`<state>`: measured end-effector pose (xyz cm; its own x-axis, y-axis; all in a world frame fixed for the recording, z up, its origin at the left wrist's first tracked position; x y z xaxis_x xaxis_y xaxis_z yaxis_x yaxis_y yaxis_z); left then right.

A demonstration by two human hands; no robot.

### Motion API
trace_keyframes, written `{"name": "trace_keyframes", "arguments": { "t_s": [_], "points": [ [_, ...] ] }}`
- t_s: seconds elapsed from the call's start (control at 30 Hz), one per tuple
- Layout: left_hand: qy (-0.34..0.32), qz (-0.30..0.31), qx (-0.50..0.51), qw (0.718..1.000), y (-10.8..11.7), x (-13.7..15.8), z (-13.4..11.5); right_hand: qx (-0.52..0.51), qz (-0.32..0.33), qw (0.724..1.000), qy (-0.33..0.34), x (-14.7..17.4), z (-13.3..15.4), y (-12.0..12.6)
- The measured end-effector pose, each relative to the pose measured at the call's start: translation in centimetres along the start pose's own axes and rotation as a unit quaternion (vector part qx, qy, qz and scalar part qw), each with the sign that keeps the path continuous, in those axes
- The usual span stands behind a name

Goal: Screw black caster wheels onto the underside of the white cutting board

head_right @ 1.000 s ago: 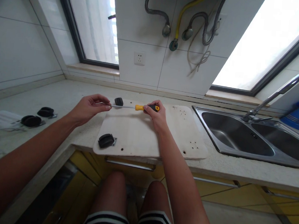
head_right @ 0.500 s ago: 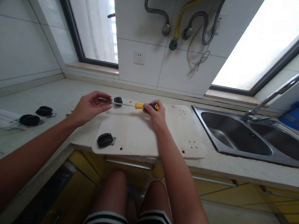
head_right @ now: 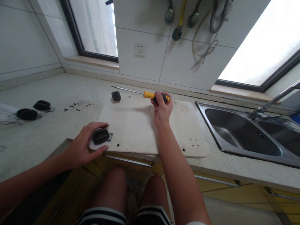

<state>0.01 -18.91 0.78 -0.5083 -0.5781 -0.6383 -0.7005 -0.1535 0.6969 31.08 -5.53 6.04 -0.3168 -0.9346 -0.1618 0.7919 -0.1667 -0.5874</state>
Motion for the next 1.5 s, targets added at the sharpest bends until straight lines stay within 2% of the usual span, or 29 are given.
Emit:
{"name": "trace_keyframes", "arguments": {
  "t_s": [0.2,0.23,0.27,0.33,0.43,0.47,0.53,0.63,0.7,0.83,0.93,1.0,1.1,1.27,1.33,1.43,1.5],
  "points": [
    [0.037,-0.04,-0.025,0.998,-1.2,1.1,0.7,0.031,0.036,0.999,0.025,0.9,1.5,-3.7],
    [0.035,-0.041,-0.025,0.998,-1.3,1.0,0.7,0.044,0.056,0.996,0.046,1.1,2.1,-4.8],
    [0.033,-0.044,-0.024,0.998,-1.3,1.0,0.7,0.089,0.095,0.985,0.112,1.3,3.0,-6.0],
    [0.027,-0.047,-0.022,0.998,-1.2,1.0,0.6,0.165,0.171,0.935,0.263,2.0,4.7,-8.7],
    [0.035,-0.048,-0.011,0.998,-1.0,1.0,0.1,0.232,0.306,0.836,0.391,3.2,6.2,-12.2],
    [0.046,-0.05,-0.004,0.998,-1.0,0.9,-0.2,0.252,0.332,0.817,0.399,3.6,6.3,-13.0],
    [0.078,-0.05,0.012,0.996,-1.0,0.9,-0.6,0.287,0.356,0.795,0.398,4.3,6.2,-13.8],
    [0.12,-0.05,0.024,0.991,-1.1,0.8,-1.1,0.339,0.356,0.774,0.398,5.2,5.4,-13.5],
    [0.139,-0.047,0.023,0.989,-1.1,0.8,-1.3,0.367,0.328,0.784,0.379,5.2,4.6,-12.9],
    [0.163,-0.049,0.015,0.985,-1.1,0.9,-1.4,0.387,0.23,0.848,0.28,3.7,1.7,-12.4],
    [0.166,-0.056,0.023,0.984,-1.1,1.0,-1.5,0.383,0.182,0.869,0.254,2.4,-0.2,-12.9],
    [0.167,-0.058,0.03,0.984,-1.1,0.9,-1.6,0.387,0.161,0.87,0.26,2.1,-0.6,-13.4],
    [0.176,-0.058,0.035,0.982,-1.1,0.9,-1.7,0.394,0.148,0.861,0.287,2.4,0.6,-14.3],
    [0.176,-0.056,0.029,0.982,-1.2,0.9,-1.8,0.367,0.264,0.811,0.372,3.6,2.9,-15.2],
    [0.176,-0.057,0.027,0.982,-1.2,0.9,-1.8,0.383,0.24,0.806,0.381,3.4,2.4,-15.2],
    [0.173,-0.058,0.027,0.983,-1.2,0.9,-1.7,0.421,0.151,0.816,0.365,2.2,0.2,-15.1],
    [0.168,-0.058,0.024,0.984,-1.1,0.8,-1.7,0.424,0.126,0.827,0.348,1.2,-1.3,-15.0]
  ]
}}
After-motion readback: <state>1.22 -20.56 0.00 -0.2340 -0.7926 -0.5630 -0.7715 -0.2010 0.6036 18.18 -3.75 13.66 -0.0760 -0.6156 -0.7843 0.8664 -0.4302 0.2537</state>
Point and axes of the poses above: each hand's wrist, its own x-axis away from the middle knuckle, its own y-axis out of the back of the hand, z = x × y, the point moved 2 cm from there along -x, towards the middle knuckle, and after that the axes turned 12 degrees about -y, right-handed, at the moved point
